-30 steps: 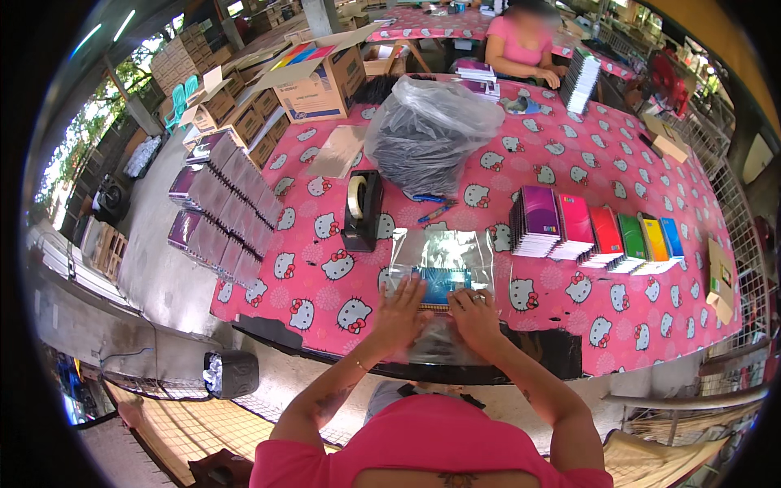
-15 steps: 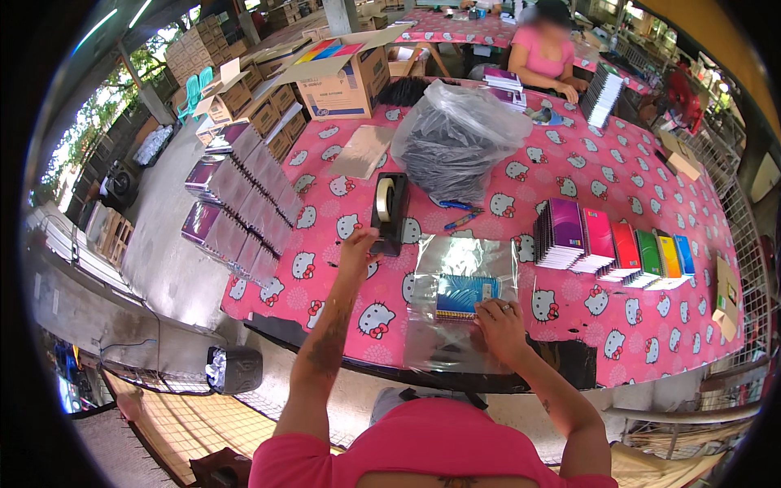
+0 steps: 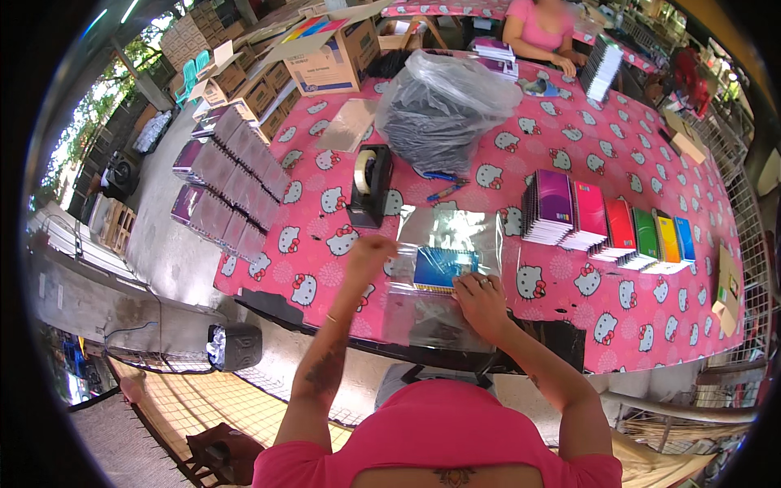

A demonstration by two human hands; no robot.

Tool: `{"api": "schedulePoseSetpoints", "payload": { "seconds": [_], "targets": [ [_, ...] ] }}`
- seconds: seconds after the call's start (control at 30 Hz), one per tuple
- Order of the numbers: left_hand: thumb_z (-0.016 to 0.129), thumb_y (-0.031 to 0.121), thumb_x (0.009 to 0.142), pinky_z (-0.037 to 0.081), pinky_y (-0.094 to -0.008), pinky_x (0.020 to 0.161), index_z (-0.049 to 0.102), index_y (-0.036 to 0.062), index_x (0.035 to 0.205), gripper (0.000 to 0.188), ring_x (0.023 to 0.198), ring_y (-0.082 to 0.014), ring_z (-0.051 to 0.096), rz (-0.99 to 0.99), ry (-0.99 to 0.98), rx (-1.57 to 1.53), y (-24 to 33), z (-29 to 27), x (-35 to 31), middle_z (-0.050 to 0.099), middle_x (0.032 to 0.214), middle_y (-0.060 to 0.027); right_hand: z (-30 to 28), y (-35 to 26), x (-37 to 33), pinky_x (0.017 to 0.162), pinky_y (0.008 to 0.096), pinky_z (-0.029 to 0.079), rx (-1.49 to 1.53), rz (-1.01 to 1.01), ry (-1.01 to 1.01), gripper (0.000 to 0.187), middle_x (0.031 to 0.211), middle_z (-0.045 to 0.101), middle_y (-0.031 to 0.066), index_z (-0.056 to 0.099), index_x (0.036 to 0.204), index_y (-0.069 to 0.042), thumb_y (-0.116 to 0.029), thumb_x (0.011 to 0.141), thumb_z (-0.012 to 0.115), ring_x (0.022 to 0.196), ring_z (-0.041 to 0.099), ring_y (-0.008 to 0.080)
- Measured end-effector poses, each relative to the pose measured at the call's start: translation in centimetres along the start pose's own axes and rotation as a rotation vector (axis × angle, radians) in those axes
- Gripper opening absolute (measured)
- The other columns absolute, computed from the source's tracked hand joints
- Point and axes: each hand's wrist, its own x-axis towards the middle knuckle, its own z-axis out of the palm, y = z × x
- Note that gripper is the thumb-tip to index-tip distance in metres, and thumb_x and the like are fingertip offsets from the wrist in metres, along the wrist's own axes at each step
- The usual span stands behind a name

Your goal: The person places colorful spiral-bound notebooks into clear plastic bags and seals them with tape. They repeat this process for multiple notebooks, arranging them on a pink Hello Kitty tablecloth in a warehouse-like setting.

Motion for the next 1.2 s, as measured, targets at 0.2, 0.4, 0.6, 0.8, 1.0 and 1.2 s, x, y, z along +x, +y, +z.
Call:
{"api": "schedulePoseSetpoints", "payload": {
  "seconds": [0.2, 0.4, 0.6, 0.8, 1.0, 1.2],
  "targets": [
    [0.069, 0.040, 0.085, 0.055, -0.0388, 0.067, 0.076, 0.0063, 0.082, 0.034, 0.076, -0.0293, 0.072, -0.015, -0.106, 0.596, 4.4, 10.2, -4.8, 0.074, 0.081, -0.0123, -0.1, 0.6, -0.1, 0.088, 0.0376, 0.044, -0.015, -0.030, -0.017, 0.030, 0.100, 0.060, 0.0039, 0.065, 0.107, -0.007, -0.018, 0.080, 0.067, 0.102, 0.061, 0.0199],
    [0.069, 0.048, 0.084, 0.054, -0.0484, 0.068, 0.071, 0.0031, 0.084, 0.045, 0.076, -0.0375, 0.070, 0.039, -0.188, 0.923, 3.9, 9.2, -4.7, 0.070, 0.079, -0.0189, -1.4, 0.9, 0.3, 0.088, 0.0401, 0.043, 0.140, 0.013, -0.023, 0.039, 0.099, 0.059, 0.0065, 0.063, 0.114, -0.006, -0.028, 0.082, 0.070, 0.102, 0.058, 0.0247],
    [0.073, 0.040, 0.082, 0.048, -0.0464, 0.082, 0.063, 0.0073, 0.106, 0.042, 0.094, -0.0346, 0.063, 0.358, -0.186, 0.924, 4.0, 8.2, -8.8, 0.064, 0.099, -0.0161, -0.2, 2.8, 2.8, 0.089, 0.0435, 0.044, 0.203, 0.065, -0.060, 0.046, 0.101, 0.062, 0.0100, 0.067, 0.119, -0.008, -0.042, 0.088, 0.065, 0.104, 0.058, 0.0300],
    [0.064, 0.022, 0.090, 0.045, -0.0475, 0.090, 0.060, 0.0063, 0.120, 0.035, 0.096, -0.0325, 0.058, 0.873, -0.005, 0.665, 3.5, 10.2, -7.6, 0.061, 0.109, -0.0128, 1.3, 11.2, 11.0, 0.087, 0.0445, 0.051, 0.725, 0.327, -0.751, 0.075, 0.111, 0.069, 0.0193, 0.067, 0.125, -0.008, -0.070, 0.093, 0.038, 0.099, 0.067, 0.0366],
    [0.054, 0.002, 0.091, 0.051, -0.0369, 0.075, 0.057, -0.0016, 0.122, 0.031, 0.082, -0.0367, 0.062, 0.235, -0.010, 0.134, 1.1, 7.0, -6.3, 0.064, 0.094, -0.0214, -3.7, 13.2, 11.8, 0.084, 0.0384, 0.052, 1.244, 0.584, -0.973, 0.115, 0.119, 0.067, 0.0221, 0.049, 0.143, -0.004, -0.094, 0.077, 0.024, 0.106, 0.067, 0.0265],
    [0.054, -0.001, 0.090, 0.049, -0.0421, 0.075, 0.056, -0.0010, 0.128, 0.038, 0.085, -0.0360, 0.061, 0.340, 0.127, -0.022, -2.2, 5.8, -2.6, 0.063, 0.098, -0.0213, -5.4, 8.9, 8.4, 0.102, 0.0502, 0.042, 0.898, 0.088, -0.190, 0.050, 0.146, 0.048, 0.0098, 0.063, 0.127, -0.019, -0.049, 0.087, 0.066, 0.132, 0.048, 0.0302]
  ]
}}
